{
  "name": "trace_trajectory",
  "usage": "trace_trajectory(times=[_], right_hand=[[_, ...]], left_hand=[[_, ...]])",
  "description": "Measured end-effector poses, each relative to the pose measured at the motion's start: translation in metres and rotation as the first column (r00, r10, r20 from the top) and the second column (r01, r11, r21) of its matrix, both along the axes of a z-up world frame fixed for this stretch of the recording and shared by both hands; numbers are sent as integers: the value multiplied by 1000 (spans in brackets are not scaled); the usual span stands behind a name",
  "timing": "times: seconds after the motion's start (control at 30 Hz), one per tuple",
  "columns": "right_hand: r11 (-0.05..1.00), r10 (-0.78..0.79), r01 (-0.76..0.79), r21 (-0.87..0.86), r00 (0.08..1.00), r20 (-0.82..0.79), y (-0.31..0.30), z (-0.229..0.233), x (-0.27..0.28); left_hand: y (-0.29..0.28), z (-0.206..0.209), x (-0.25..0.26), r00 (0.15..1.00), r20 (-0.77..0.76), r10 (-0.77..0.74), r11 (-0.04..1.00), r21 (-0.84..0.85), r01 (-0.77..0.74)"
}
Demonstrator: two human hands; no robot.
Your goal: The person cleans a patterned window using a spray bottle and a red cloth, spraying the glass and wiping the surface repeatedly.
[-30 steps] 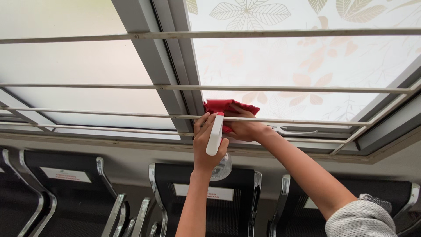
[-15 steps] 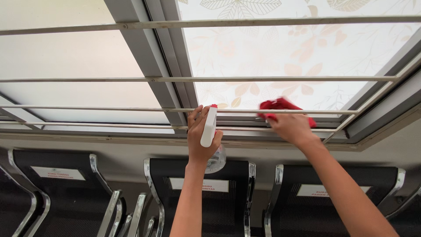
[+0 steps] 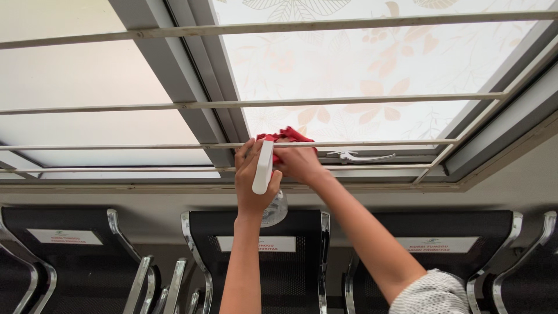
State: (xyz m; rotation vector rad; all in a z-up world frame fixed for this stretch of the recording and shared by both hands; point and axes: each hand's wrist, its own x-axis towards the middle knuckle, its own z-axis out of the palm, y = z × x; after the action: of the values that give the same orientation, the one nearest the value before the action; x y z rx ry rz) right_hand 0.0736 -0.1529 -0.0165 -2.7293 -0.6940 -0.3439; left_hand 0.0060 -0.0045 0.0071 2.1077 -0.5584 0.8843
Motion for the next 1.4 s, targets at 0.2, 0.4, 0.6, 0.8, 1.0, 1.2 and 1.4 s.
trace_trajectory(times=[0.2, 0.4, 0.6, 0.8, 1.0, 1.2, 1.4], right_hand=[[882, -443, 470, -43, 793, -419, -114, -11, -12], [677, -731, 736, -10, 671, -127, -201, -17, -25], [352, -905, 927, 133, 373, -203, -225, -30, -32], [498, -855, 842, 206, 517, -49, -197, -40, -28], [660, -747, 744, 103, 664, -8, -164, -26, -46], [957, -128, -1, 291, 897, 422, -105, -6, -88], [626, -409, 589, 511, 806, -428, -92, 40, -154]], left_hand=[[-1, 0, -1, 1000, -20, -5, 1000, -20, 5], [0, -1, 0, 1000, -10, 10, 1000, 21, -10], [0, -1, 0, 1000, -8, 1, 1000, 10, -1], [-2, 0, 3, 1000, 17, 2, 1000, 27, -2], [1, -2, 0, 1000, 4, -7, 999, 45, 7], [2, 4, -4, 1000, 15, -26, 998, 51, 25], [-4, 15, -57, 964, -194, -183, 981, -94, 167]])
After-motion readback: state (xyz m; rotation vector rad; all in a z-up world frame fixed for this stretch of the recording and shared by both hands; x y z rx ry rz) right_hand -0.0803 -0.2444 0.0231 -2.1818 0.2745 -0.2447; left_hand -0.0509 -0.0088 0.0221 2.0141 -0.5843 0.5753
